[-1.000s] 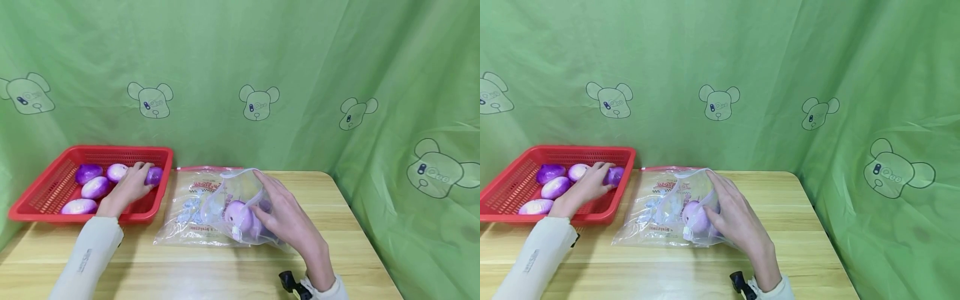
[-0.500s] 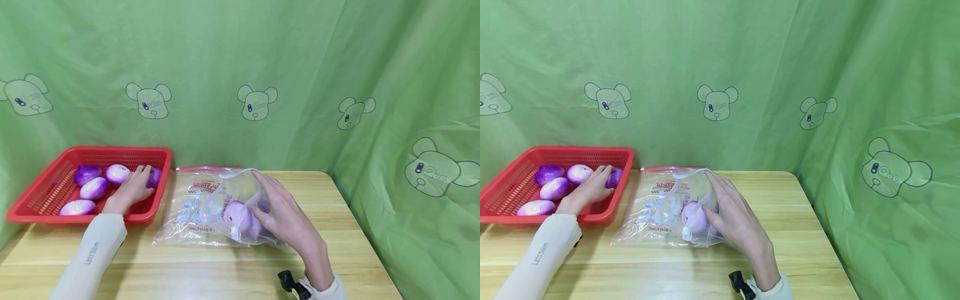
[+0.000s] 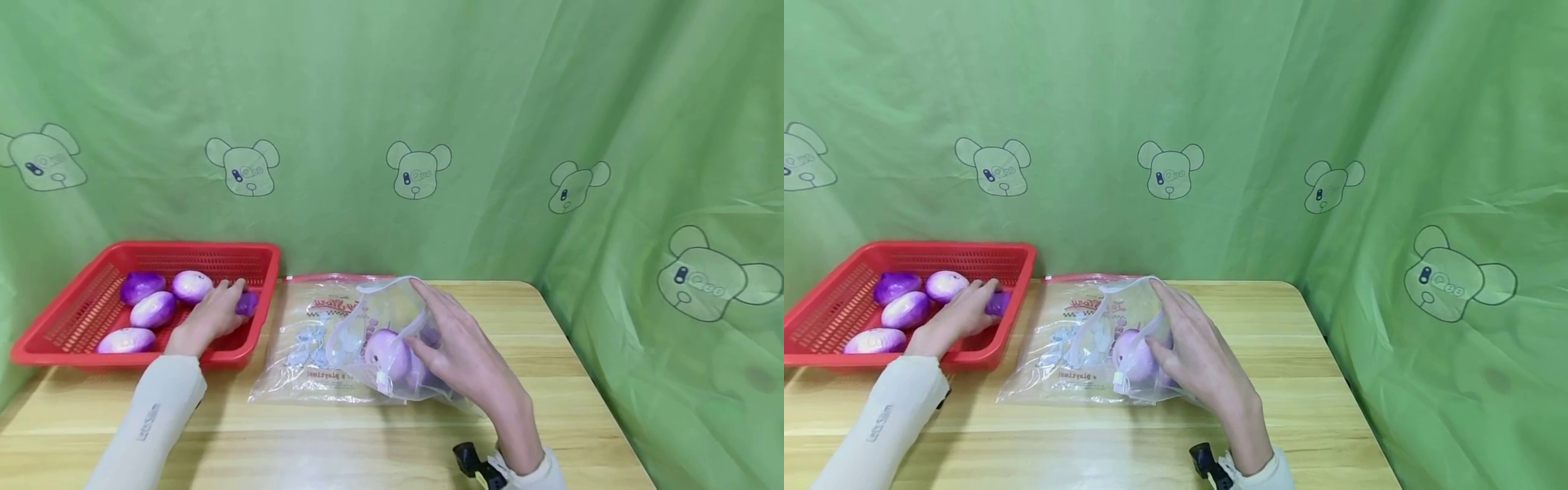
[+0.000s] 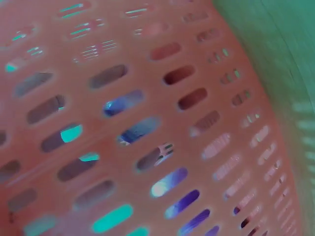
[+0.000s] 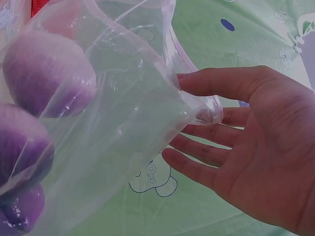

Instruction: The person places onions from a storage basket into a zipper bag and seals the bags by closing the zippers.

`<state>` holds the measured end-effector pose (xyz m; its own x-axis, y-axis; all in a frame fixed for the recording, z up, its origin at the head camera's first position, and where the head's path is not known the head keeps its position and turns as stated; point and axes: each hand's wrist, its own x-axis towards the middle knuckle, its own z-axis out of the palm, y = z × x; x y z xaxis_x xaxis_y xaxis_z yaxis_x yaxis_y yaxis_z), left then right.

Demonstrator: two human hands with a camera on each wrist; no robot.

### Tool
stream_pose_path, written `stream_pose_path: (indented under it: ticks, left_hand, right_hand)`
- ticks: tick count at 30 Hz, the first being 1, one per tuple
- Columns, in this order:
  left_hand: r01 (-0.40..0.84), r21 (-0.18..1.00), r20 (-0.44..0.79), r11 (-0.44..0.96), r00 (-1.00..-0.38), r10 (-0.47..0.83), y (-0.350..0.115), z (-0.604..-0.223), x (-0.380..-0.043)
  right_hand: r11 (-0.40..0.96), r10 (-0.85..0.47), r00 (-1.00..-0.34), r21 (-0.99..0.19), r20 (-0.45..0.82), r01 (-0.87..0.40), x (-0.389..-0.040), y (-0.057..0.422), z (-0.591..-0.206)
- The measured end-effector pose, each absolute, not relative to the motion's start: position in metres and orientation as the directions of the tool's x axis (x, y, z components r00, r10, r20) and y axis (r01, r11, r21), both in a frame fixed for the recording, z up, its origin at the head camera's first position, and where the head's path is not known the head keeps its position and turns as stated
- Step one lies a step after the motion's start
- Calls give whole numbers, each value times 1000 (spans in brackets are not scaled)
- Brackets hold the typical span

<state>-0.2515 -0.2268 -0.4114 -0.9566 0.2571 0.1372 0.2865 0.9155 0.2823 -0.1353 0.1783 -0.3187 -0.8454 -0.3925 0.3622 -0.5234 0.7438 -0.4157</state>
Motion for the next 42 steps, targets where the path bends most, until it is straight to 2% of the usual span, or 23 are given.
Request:
stream_pose_path:
  ticks: [12, 25, 42]
  left_hand:
    - [283, 358, 227, 890, -951, 211, -235, -411, -237]
    - [233, 405, 230, 884, -962, 148, -231, -399, -219]
    - [275, 425, 383, 862, -918, 104, -219, -395, -192]
  right_hand:
    - [748, -395, -847, -411, 356, -522, -136, 178, -318]
    - [750, -395, -850, -412, 350, -518, -137, 176, -320]
    - [749, -396, -853, -418, 340, -514, -136, 173, -320]
